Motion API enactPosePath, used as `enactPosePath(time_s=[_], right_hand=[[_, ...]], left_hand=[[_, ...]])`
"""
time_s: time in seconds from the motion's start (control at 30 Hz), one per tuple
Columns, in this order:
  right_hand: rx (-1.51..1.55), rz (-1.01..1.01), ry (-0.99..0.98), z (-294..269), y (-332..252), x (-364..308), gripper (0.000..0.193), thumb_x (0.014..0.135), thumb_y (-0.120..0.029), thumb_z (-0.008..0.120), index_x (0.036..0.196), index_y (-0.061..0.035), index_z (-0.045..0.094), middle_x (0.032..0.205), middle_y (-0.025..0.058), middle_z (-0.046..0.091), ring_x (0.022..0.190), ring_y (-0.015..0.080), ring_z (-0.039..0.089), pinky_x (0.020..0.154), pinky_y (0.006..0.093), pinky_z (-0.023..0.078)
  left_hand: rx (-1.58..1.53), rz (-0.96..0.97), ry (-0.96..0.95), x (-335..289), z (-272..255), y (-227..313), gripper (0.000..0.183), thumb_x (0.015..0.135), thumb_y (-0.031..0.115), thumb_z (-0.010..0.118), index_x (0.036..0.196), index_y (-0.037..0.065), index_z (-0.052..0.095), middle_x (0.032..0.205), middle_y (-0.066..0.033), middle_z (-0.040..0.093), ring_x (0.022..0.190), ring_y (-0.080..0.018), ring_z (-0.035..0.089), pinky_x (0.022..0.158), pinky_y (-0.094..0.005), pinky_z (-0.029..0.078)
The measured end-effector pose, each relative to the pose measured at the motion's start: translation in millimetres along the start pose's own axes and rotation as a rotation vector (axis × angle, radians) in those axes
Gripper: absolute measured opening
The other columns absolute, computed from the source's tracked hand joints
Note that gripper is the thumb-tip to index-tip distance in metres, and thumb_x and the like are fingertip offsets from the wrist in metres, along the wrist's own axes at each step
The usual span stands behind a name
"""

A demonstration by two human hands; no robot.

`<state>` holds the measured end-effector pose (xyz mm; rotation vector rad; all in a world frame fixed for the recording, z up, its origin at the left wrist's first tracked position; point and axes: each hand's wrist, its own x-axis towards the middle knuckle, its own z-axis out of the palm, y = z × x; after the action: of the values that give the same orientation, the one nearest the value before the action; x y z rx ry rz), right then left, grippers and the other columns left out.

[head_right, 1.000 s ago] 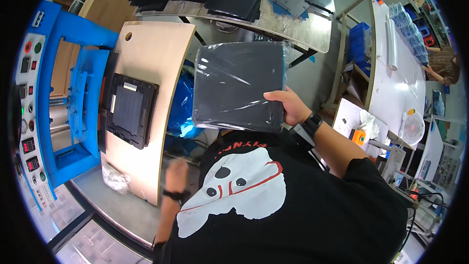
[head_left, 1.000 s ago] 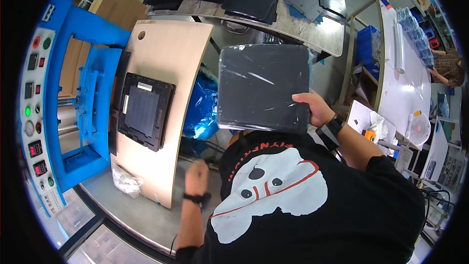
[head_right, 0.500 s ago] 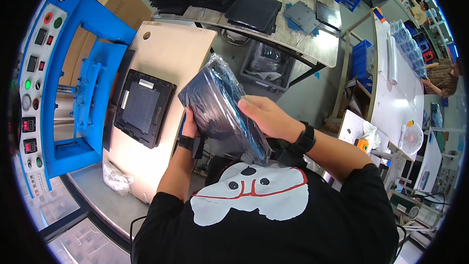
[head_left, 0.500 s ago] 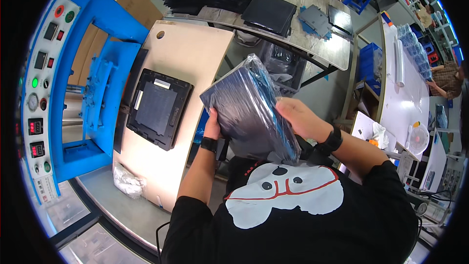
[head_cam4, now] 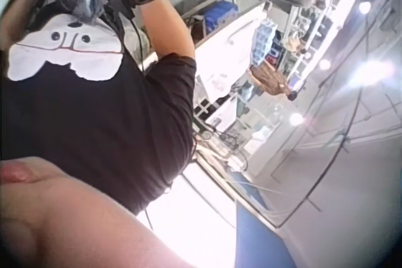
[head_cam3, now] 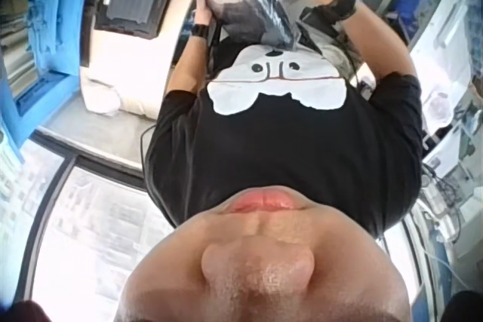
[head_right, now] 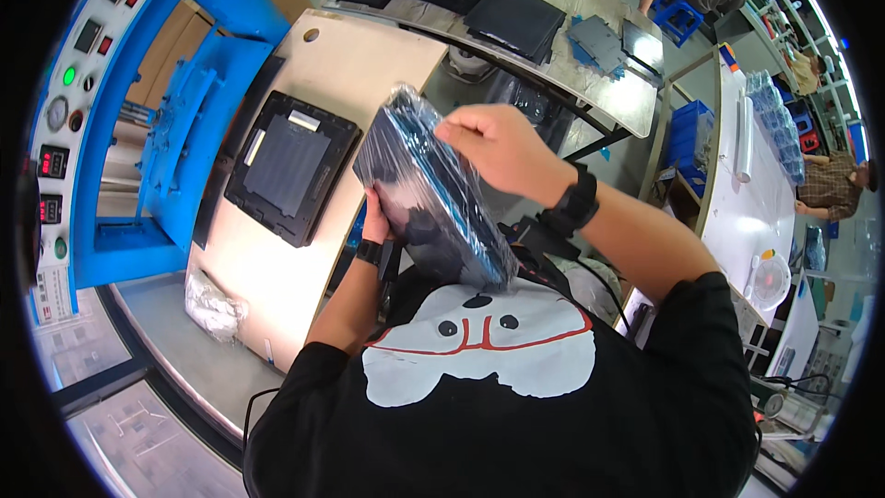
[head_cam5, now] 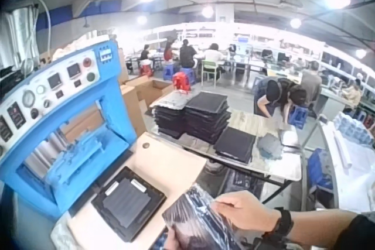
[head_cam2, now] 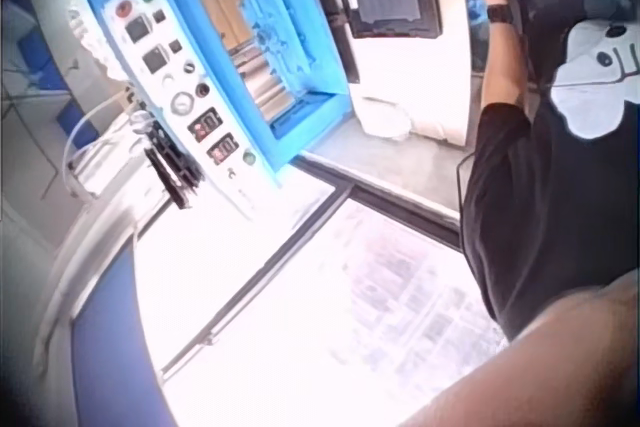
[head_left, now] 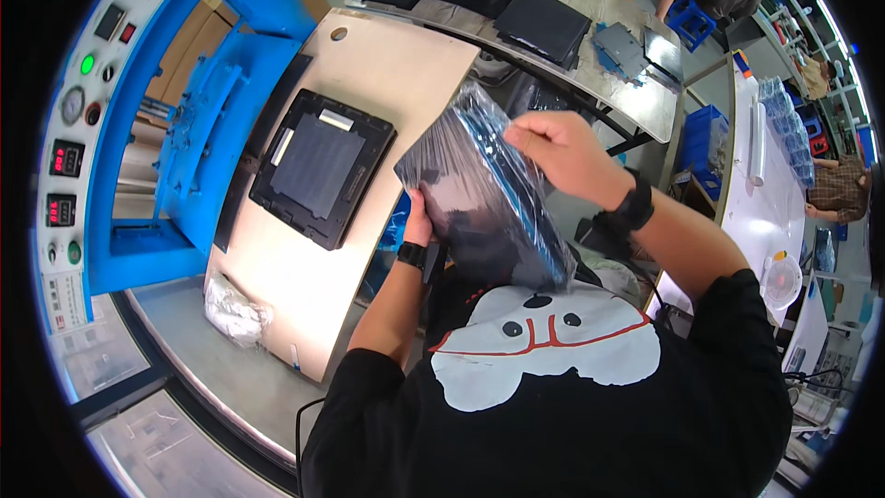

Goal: Manually assemble plastic and electronic components using a press machine and packaging items into plastic bags.

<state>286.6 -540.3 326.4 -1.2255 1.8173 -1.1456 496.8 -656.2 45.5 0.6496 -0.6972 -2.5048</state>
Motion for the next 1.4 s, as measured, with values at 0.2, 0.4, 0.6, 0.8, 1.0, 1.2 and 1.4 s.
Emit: enactPosePath(time_s=[0.2,0.4,0.6,0.8,1.0,1.2,1.4], right_hand=[[0.304,0.363,-0.260,-1.4,-14.2,28.3,0.032,0.097,-0.028,0.057,0.119,-0.0050,0.058,0.100,-0.0026,0.062,0.083,0.0049,0.056,0.068,0.0224,0.047],[0.426,0.244,-0.206,1.7,28.6,62.4,0.060,0.084,-0.015,0.075,0.134,-0.0029,0.043,0.115,0.0088,0.060,0.104,0.0155,0.059,0.091,0.0306,0.048],[0.699,0.416,-0.200,-24.3,94.0,117.0,0.043,0.087,-0.008,0.069,0.125,-0.0030,0.051,0.108,0.0084,0.064,0.092,0.0180,0.066,0.080,0.0348,0.057],[0.677,0.385,-0.216,-41.9,118.2,186.0,0.051,0.087,-0.001,0.066,0.133,-0.0049,0.045,0.116,0.0084,0.060,0.104,0.0190,0.062,0.090,0.0355,0.052],[0.644,0.416,-0.376,-56.3,162.6,277.9,0.054,0.086,-0.001,0.067,0.135,-0.0021,0.043,0.117,0.0085,0.060,0.105,0.0181,0.060,0.092,0.0348,0.050],[0.632,0.441,-0.513,-51.7,205.4,343.8,0.056,0.083,-0.004,0.073,0.132,-0.0041,0.047,0.113,0.0046,0.060,0.102,0.0128,0.057,0.089,0.0289,0.047],[0.526,0.365,-0.573,-42.9,224.4,372.4,0.063,0.080,-0.005,0.076,0.135,-0.0031,0.045,0.118,0.0052,0.059,0.106,0.0136,0.056,0.095,0.0290,0.045]], left_hand=[[0.005,-0.017,0.170,-18.2,37.9,63.4,0.072,0.096,0.058,0.045,0.140,0.002,0.041,0.136,-0.0148,0.052,0.121,-0.0273,0.053,0.104,-0.0399,0.041],[0.370,-0.009,0.404,12.5,57.6,138.0,0.076,0.089,0.052,0.064,0.132,-0.008,0.047,0.124,-0.0169,0.059,0.110,-0.0256,0.060,0.094,-0.0344,0.047],[0.193,0.087,0.249,46.9,94.8,173.4,0.051,0.090,0.027,0.069,0.124,-0.007,0.051,0.108,-0.0153,0.065,0.090,-0.0252,0.067,0.077,-0.0360,0.056],[0.356,0.135,0.382,97.7,93.6,181.6,0.047,0.089,0.021,0.071,0.121,-0.007,0.051,0.106,-0.0136,0.065,0.092,-0.0228,0.066,0.079,-0.0343,0.055],[0.335,0.158,0.509,145.8,86.0,184.9,0.055,0.088,0.025,0.072,0.124,-0.009,0.048,0.111,-0.0147,0.064,0.096,-0.0217,0.064,0.084,-0.0329,0.052],[0.296,0.175,0.701,175.1,100.8,179.6,0.052,0.088,0.019,0.072,0.126,-0.007,0.048,0.117,-0.0157,0.062,0.102,-0.0231,0.062,0.089,-0.0346,0.050],[0.212,0.254,0.720,183.9,89.1,162.0,0.058,0.084,0.006,0.072,0.132,-0.007,0.042,0.124,-0.0150,0.058,0.111,-0.0245,0.058,0.098,-0.0360,0.045]])
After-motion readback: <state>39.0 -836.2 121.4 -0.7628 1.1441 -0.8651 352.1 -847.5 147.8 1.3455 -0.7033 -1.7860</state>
